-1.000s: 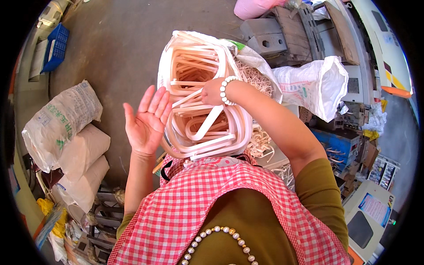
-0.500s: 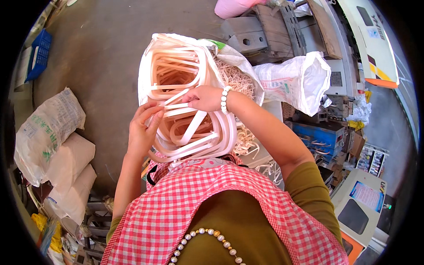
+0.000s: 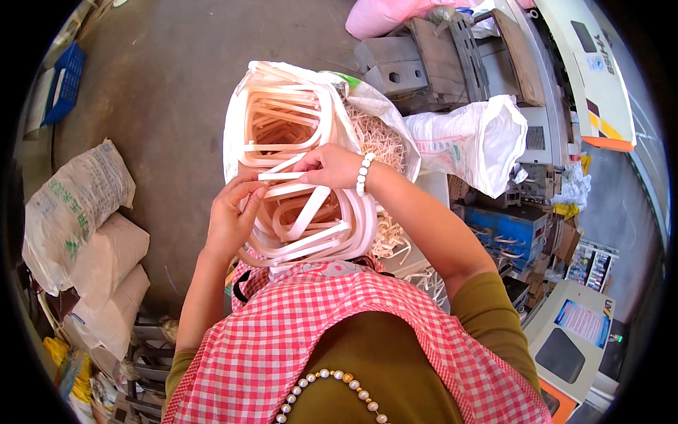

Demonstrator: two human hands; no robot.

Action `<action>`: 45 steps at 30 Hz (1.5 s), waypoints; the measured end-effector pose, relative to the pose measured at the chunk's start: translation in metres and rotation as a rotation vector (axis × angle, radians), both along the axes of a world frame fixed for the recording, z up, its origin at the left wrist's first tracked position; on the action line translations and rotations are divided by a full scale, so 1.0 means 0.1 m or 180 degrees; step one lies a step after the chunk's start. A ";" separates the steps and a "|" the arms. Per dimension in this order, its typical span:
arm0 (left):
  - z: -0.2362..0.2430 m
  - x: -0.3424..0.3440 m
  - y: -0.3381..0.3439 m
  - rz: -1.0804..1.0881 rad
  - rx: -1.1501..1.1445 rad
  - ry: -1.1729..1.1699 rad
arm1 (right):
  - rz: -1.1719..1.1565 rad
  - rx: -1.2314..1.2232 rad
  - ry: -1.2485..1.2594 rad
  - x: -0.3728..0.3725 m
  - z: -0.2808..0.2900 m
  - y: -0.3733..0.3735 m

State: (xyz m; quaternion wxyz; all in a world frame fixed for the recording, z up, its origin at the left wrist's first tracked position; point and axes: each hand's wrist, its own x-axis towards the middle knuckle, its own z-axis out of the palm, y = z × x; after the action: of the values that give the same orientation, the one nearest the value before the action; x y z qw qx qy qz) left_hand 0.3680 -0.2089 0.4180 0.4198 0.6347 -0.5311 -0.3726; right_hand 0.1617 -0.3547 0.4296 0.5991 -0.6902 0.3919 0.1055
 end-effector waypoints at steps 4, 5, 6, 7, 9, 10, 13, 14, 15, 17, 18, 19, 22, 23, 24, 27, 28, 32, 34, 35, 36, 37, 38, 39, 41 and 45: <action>0.02 0.00 -0.03 0.0001 -0.0045 0.0159 | -0.0124 0.0250 -0.0141 -0.04 -0.01 -0.03; 0.05 0.00 -0.03 0.0007 -0.0034 0.0201 | -0.0150 0.0320 -0.0129 -0.04 -0.01 -0.03; 0.07 -0.01 -0.04 0.0011 -0.0023 0.0244 | -0.0133 0.0234 -0.0060 -0.03 -0.02 -0.03; 0.06 -0.01 -0.03 0.0004 -0.0017 0.0161 | -0.0117 0.0147 0.0010 -0.02 -0.04 -0.02; 0.02 0.00 -0.02 -0.0016 -0.0003 -0.0008 | -0.0111 0.0010 0.0077 -0.01 -0.03 -0.01; -0.04 0.01 -0.01 0.0096 -0.0006 0.0420 | -0.0117 -0.0041 0.0077 -0.01 0.02 -0.01; -0.19 0.17 -0.02 0.0687 0.0067 0.1323 | -0.0238 0.0018 0.0028 -0.07 0.09 -0.01; -0.21 0.27 -0.04 0.1022 0.0122 0.1381 | -0.0309 0.0068 0.0000 -0.12 0.11 -0.02; -0.23 0.37 -0.03 0.1372 0.0177 0.1440 | -0.0242 0.0028 0.0002 -0.16 0.15 -0.04; -0.49 0.52 0.11 0.1270 0.0778 0.1337 | -0.0109 -0.0042 0.0178 -0.16 0.28 -0.06; -0.62 0.53 0.16 0.1195 0.1077 0.1284 | -0.0062 -0.0084 0.0264 -0.18 0.32 -0.07; -0.72 0.51 0.23 0.0846 0.1377 0.1380 | -0.0015 -0.0216 0.0210 -0.25 0.22 -0.07; -0.43 0.36 0.23 0.0988 0.2018 0.2427 | 0.0271 -0.0769 0.0672 -0.25 0.32 -0.04; -0.40 0.32 0.24 0.0964 0.1891 0.2475 | 0.0386 -0.0921 0.0748 -0.23 0.42 -0.01; -0.42 0.31 0.25 0.0967 0.1867 0.2524 | 0.0375 -0.1072 0.0725 -0.26 0.43 0.02; -0.53 0.28 0.27 0.0992 0.1849 0.2679 | 0.0451 -0.1383 0.0584 -0.39 0.52 0.03; -0.54 0.28 0.30 0.0969 0.1930 0.2577 | 0.0497 -0.1349 0.0528 -0.44 0.55 0.02; -0.43 0.25 0.33 0.0802 0.1981 0.2405 | 0.0294 -0.0854 0.0511 -0.69 0.72 0.03; -0.40 0.25 0.34 0.0746 0.1881 0.2424 | -0.0027 -0.0531 0.0429 -0.89 0.70 0.01; -0.43 0.26 0.34 0.0714 0.1839 0.2425 | -0.0246 -0.0357 0.0386 -0.95 0.72 0.02; -0.47 0.26 0.36 0.0694 0.1790 0.2434 | -0.0448 -0.0182 0.0348 -0.99 0.75 0.04; -0.48 0.24 0.37 0.0812 0.1723 0.2463 | -0.0648 -0.0005 0.0312 -1.01 0.77 0.06; -0.47 0.21 0.37 0.0902 0.1720 0.2481 | -0.0734 0.0045 0.0248 -1.04 0.78 0.09; -0.46 0.19 0.37 0.0991 0.1718 0.2500 | -0.0821 0.0097 0.0186 -1.06 0.78 0.11; -0.45 0.14 0.34 0.1101 0.1714 0.2397 | -0.1052 0.0189 0.0000 -0.99 0.84 0.15; -0.46 0.05 0.31 0.1165 0.1538 0.2195 | -0.0386 -0.0523 -0.0248 -0.72 0.92 0.05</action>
State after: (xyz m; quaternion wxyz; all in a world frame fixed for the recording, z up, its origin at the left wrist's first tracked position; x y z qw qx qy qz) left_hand 0.3734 -0.1775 0.3721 0.4710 0.6367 -0.1373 -0.5950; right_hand 0.0895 -0.3501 0.5217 0.5606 -0.7156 0.4167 0.0097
